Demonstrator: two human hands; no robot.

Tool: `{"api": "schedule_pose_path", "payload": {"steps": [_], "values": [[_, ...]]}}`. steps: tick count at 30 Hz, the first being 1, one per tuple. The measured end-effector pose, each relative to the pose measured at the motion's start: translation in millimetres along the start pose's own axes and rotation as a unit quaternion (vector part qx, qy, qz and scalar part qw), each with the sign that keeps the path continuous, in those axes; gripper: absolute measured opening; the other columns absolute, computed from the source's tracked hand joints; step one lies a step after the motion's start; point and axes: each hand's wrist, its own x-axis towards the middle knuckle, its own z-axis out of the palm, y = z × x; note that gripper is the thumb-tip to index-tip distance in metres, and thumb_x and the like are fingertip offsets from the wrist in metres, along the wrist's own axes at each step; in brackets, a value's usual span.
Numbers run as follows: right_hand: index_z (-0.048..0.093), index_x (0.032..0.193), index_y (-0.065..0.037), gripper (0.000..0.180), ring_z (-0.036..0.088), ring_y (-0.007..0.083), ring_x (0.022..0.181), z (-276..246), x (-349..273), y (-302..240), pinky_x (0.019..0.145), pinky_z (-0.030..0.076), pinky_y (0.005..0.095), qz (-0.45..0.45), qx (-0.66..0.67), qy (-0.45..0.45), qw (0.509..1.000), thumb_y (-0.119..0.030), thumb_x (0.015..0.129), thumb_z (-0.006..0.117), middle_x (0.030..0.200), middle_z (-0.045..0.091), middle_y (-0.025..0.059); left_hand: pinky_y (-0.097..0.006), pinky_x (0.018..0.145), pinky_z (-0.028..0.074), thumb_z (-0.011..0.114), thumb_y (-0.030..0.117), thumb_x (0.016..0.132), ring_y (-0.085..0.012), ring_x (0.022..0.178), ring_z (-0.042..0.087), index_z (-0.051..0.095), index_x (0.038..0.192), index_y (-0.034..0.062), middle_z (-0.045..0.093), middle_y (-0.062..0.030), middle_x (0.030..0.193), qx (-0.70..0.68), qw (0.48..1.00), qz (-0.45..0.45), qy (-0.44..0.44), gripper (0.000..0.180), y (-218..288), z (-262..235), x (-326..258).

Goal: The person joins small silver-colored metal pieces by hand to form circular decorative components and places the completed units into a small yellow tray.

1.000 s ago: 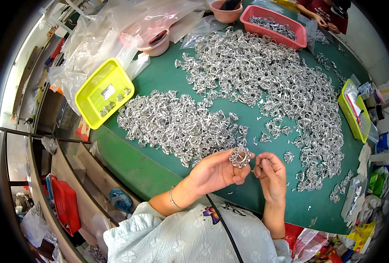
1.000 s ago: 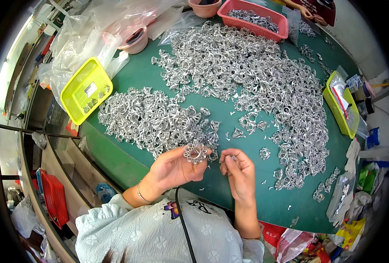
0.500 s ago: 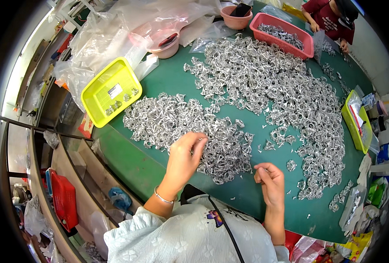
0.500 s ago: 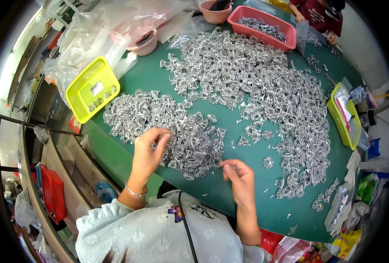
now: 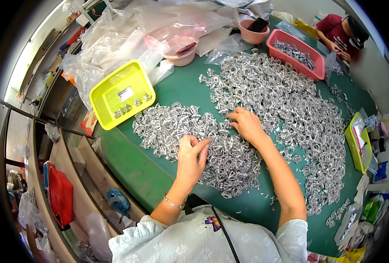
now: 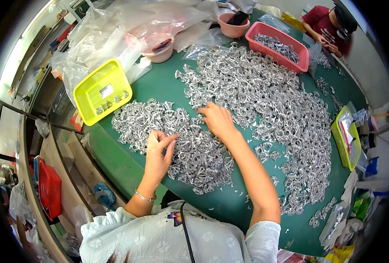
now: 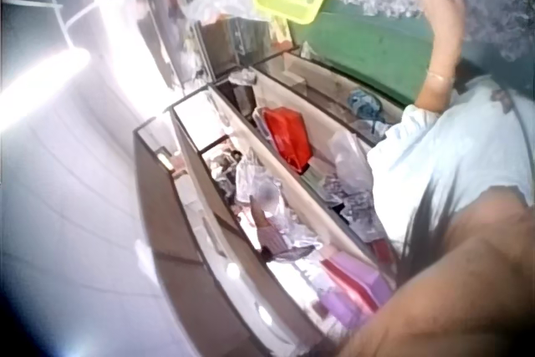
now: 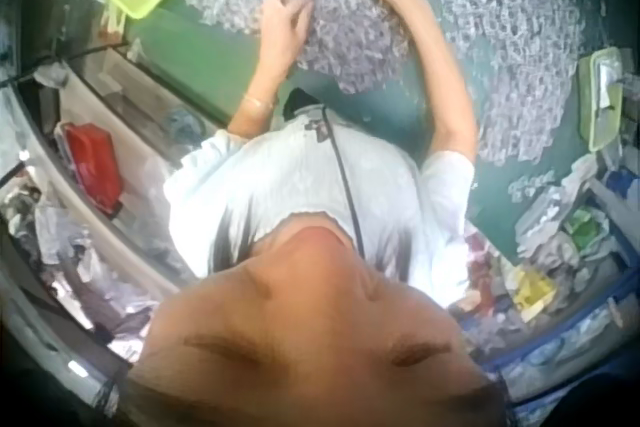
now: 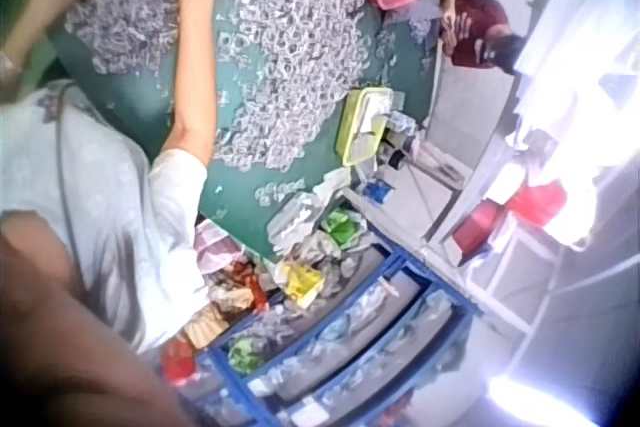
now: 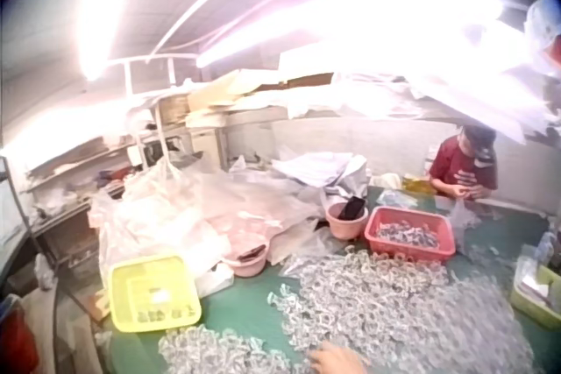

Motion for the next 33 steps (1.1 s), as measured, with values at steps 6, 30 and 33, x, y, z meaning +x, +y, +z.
{"api": "schedule_pose_path", "payload": {"steps": [6, 30, 33], "values": [[0.066, 0.084, -0.006, 0.013, 0.061, 0.027, 0.077, -4.5, 12.1, -4.6, 0.067, 0.047, 0.0378, 0.002, 0.082, 0.026, 0.996, -0.013, 0.073, 0.069, 0.08, 0.06, 0.0082, -0.032, 0.067, 0.04, 0.065, 0.0, 0.076, -0.0229, 0.077, 0.046, 0.063, 0.099, 0.0035, 0.044, -0.0096, 0.083, -0.045, 0.999, -0.012, 0.009, 0.024, -12.9, -1.6, -3.8], [0.062, 0.103, -0.003, 0.023, 0.048, 0.0079, 0.068, -33.4, 23.0, -64.7, 0.062, 0.04, 0.0227, 0.153, 0.474, -0.056, 0.866, -0.018, 0.085, 0.063, 0.077, 0.056, -0.0007, -0.035, 0.091, 0.038, 0.056, -0.005, 0.078, -0.0271, 0.103, 0.048, 0.056, 0.104, -0.0005, 0.047, -0.0149, 0.11, -0.044, 0.982, -0.022, 0.18, 0.027, -38.2, -6.5, -36.7], [0.05, 0.119, 0.001, 0.037, 0.053, 0.0097, 0.078, -55.4, -22.3, -31.0, 0.068, 0.044, 0.0228, 0.172, 0.616, -0.025, 0.768, -0.015, 0.087, 0.06, 0.099, 0.056, 0.0051, -0.036, 0.098, 0.033, 0.053, -0.003, 0.082, -0.0268, 0.112, 0.042, 0.048, 0.114, -0.0032, 0.041, -0.0152, 0.119, -0.079, 0.972, -0.046, 0.216, 0.033, -45.7, -1.7, -51.2]]}}
